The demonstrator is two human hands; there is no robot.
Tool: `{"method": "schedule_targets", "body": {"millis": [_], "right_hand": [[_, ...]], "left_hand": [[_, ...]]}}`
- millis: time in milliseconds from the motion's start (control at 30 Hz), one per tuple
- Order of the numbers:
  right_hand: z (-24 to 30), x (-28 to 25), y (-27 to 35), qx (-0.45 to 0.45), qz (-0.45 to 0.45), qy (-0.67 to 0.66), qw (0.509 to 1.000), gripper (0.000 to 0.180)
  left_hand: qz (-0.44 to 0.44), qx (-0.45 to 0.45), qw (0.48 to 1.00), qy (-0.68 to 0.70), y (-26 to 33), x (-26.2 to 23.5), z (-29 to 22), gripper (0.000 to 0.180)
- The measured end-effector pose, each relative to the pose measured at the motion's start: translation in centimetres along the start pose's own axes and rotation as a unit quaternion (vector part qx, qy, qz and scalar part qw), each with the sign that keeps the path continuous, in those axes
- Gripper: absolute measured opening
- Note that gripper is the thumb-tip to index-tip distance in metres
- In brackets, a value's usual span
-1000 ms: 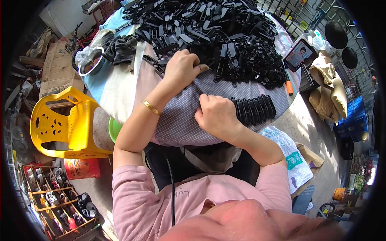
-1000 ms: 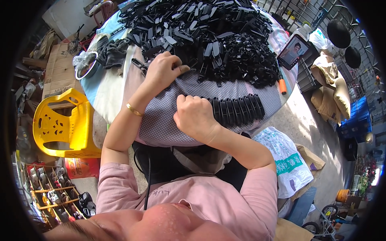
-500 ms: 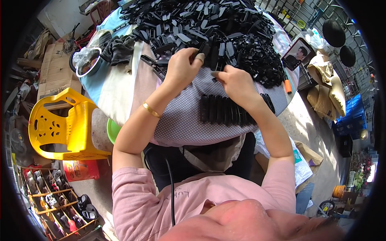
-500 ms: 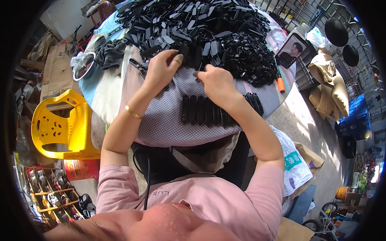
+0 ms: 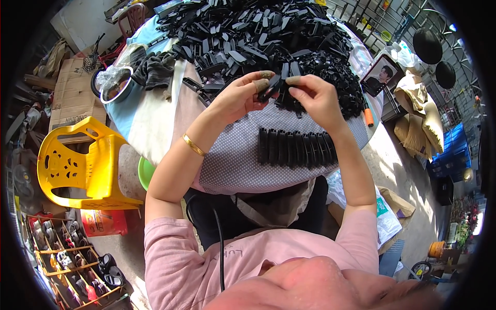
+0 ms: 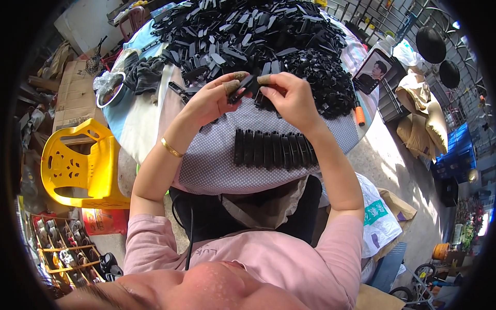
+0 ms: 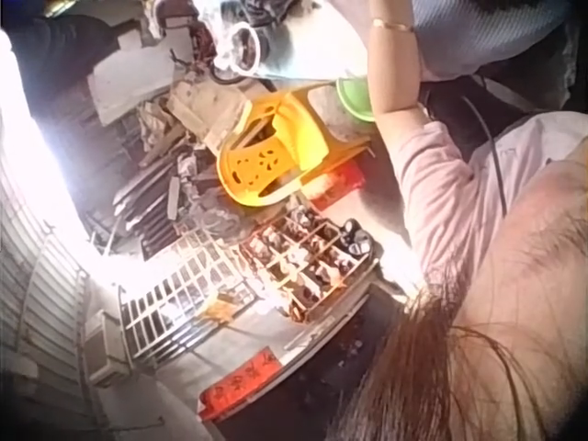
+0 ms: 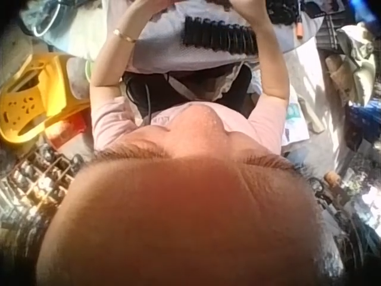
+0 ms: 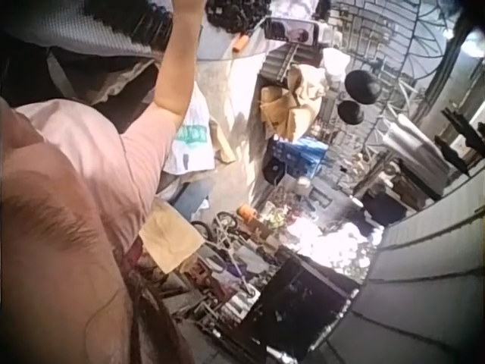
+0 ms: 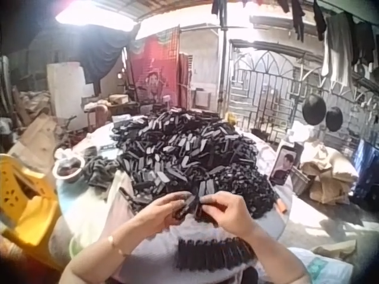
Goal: Assembling small black plastic components by hand on a workbench.
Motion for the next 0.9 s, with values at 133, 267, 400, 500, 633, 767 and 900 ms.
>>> {"method": "schedule_targets", "body": {"millis": [133,267,400,500,633,767,900], "right_hand": [[0.3,0.0,0.5,0.063,-0.022,-0.159,0.985,0.015],[2.4,0.6,0.8,-0.034,-0.044,-0.109,0.993,0.015],[1.6,0.2,1.1,0.026,-0.098,-0.117,0.988,0.014],[1.9,-0.1,1.1,0.006,-0.121,-0.134,0.984,0.013],[4.0,-1.2,1.4,-0.083,-0.167,0.023,0.982,0.012],[6.2,-1.8,2.3,-0.192,-0.241,0.177,0.935,0.012],[7.6,-1.0,2.7,-0.238,-0.211,0.248,0.915,0.016]], "left_hand": [[0.016,0.002,1.000,-0.021,0.1,-0.3,0.3,0.031],[0.165,-0.018,0.981,0.100,0.2,0.3,0.5,0.036],[0.112,-0.014,0.990,0.090,0.7,2.9,0.1,0.032],[0.137,0.036,0.990,-0.003,1.0,2.7,0.2,0.031],[0.161,0.007,0.987,0.020,0.8,2.4,0.9,0.029],[0.122,0.015,0.992,-0.027,1.0,2.6,0.8,0.027],[0.117,0.042,0.987,-0.099,0.9,2.4,0.8,0.027]]}}
Point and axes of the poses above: each hand's wrist, its own y-axis away from the middle knuckle, its own x-axis out of the palm, z = x × y, the point moved 8 cm from there along -y, towards the middle knuckle, and after that the axes turned 12 degrees about y, right-handed, at the moved point
